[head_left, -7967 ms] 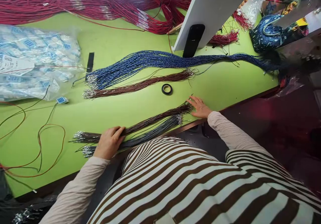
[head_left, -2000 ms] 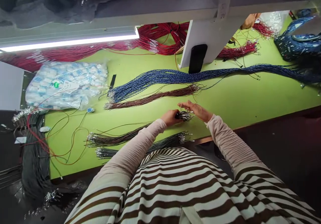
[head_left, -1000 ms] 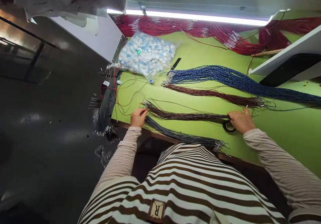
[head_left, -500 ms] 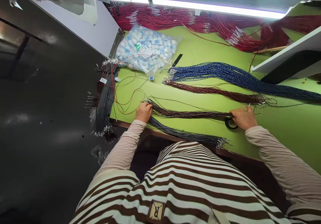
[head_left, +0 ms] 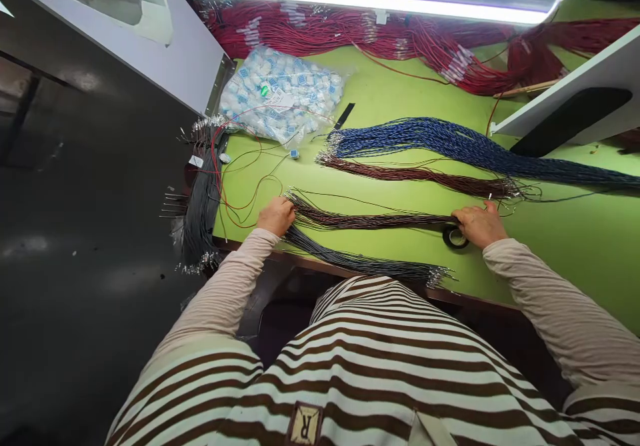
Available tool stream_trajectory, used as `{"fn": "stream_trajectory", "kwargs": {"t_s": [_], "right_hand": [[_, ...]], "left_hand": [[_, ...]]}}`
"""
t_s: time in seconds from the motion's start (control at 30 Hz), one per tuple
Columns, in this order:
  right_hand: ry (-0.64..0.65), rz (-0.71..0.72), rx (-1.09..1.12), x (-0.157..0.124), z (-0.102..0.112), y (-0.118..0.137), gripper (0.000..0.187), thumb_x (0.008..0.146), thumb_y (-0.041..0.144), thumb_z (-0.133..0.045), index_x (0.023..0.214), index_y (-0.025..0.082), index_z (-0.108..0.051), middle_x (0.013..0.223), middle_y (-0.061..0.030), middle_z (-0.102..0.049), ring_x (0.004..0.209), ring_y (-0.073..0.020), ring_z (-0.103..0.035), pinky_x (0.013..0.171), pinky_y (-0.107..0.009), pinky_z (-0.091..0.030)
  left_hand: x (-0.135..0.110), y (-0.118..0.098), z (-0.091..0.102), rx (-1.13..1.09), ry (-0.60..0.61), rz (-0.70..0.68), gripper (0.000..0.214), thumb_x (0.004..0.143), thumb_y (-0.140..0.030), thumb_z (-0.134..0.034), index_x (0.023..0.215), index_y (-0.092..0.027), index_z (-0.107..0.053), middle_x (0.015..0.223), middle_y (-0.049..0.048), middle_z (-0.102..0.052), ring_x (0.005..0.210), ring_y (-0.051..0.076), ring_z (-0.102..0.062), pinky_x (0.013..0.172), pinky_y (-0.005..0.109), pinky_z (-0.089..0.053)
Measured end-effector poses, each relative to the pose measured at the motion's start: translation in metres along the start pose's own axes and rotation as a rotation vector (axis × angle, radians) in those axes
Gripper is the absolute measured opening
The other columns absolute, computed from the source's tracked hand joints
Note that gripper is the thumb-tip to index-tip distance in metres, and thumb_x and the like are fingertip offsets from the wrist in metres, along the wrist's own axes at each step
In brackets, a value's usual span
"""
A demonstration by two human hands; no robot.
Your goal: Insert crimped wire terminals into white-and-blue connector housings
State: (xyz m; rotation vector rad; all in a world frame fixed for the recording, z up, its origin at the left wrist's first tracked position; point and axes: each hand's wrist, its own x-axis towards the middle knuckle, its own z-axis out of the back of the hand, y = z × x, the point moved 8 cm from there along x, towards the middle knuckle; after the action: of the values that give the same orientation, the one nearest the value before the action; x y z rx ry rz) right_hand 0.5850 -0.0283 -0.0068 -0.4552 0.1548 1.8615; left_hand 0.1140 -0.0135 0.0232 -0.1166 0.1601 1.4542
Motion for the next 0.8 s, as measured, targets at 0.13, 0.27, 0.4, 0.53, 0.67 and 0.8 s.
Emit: {"fn": "stream_trajectory", "kwargs": {"t_s": [0.13, 0.27, 0.4, 0.53, 0.67, 0.8], "right_hand": [[-0.064, 0.014, -0.003, 0.000, 0.000, -0.001, 0.025, 0.085, 0.013, -0.041, 0.087, 0.017, -0.066, 0.087, -0.0075, -0.069, 0.084, -0.0217, -0.055, 0.095, -0.046, -0.020], [-0.042, 0.010, 0.004, 0.000, -0.001, -0.001, 0.025, 0.086, 0.013, -0.040, 0.088, 0.016, -0.065, 0.088, -0.0079, -0.069, 0.085, -0.0220, -0.055, 0.095, -0.045, -0.020], [0.011, 0.001, 0.003, 0.000, -0.001, 0.000, 0.023, 0.085, 0.012, -0.043, 0.088, 0.016, -0.065, 0.088, -0.0076, -0.069, 0.088, -0.0237, -0.055, 0.096, -0.046, -0.020], [0.003, -0.008, -0.007, 0.000, -0.001, 0.000, 0.023, 0.086, 0.013, -0.042, 0.087, 0.018, -0.065, 0.089, -0.0073, -0.069, 0.087, -0.0230, -0.055, 0.096, -0.045, -0.021], [-0.005, 0.000, -0.020, 0.000, 0.000, 0.000, 0.023, 0.085, 0.014, -0.043, 0.089, 0.018, -0.065, 0.089, -0.0070, -0.069, 0.087, -0.0224, -0.055, 0.095, -0.045, -0.021], [-0.016, 0.022, 0.012, 0.001, 0.000, 0.000, 0.023, 0.085, 0.013, -0.044, 0.091, 0.018, -0.065, 0.089, -0.0068, -0.069, 0.087, -0.0218, -0.055, 0.096, -0.045, -0.021]], "left_hand": [[-0.001, 0.005, 0.002, 0.009, 0.015, -0.013, 0.019, 0.085, -0.022, -0.047, 0.085, -0.019, -0.066, 0.096, 0.0110, -0.064, 0.097, 0.025, -0.056, 0.068, 0.031, -0.046], [0.005, -0.003, -0.001, -0.002, 0.029, -0.047, 0.021, 0.087, -0.024, -0.046, 0.087, -0.020, -0.067, 0.098, 0.0103, -0.064, 0.098, 0.024, -0.057, 0.073, 0.032, -0.048], [0.010, -0.012, -0.005, -0.007, 0.053, -0.077, 0.021, 0.085, -0.024, -0.049, 0.092, -0.018, -0.068, 0.100, 0.0114, -0.064, 0.100, 0.025, -0.057, 0.080, 0.034, -0.048], [0.015, -0.015, -0.007, 0.005, 0.067, -0.053, 0.021, 0.085, -0.023, -0.047, 0.091, -0.017, -0.066, 0.099, 0.0129, -0.063, 0.099, 0.027, -0.057, 0.080, 0.036, -0.049], [0.021, -0.016, -0.007, 0.029, 0.109, -0.041, 0.015, 0.078, -0.018, -0.051, 0.082, -0.016, -0.065, 0.091, 0.0142, -0.064, 0.093, 0.029, -0.060, 0.077, 0.037, -0.049], [0.023, -0.010, -0.004, 0.078, 0.160, -0.051, 0.014, 0.074, -0.017, -0.051, 0.080, -0.015, -0.064, 0.090, 0.0157, -0.064, 0.091, 0.030, -0.061, 0.076, 0.038, -0.049]]}}
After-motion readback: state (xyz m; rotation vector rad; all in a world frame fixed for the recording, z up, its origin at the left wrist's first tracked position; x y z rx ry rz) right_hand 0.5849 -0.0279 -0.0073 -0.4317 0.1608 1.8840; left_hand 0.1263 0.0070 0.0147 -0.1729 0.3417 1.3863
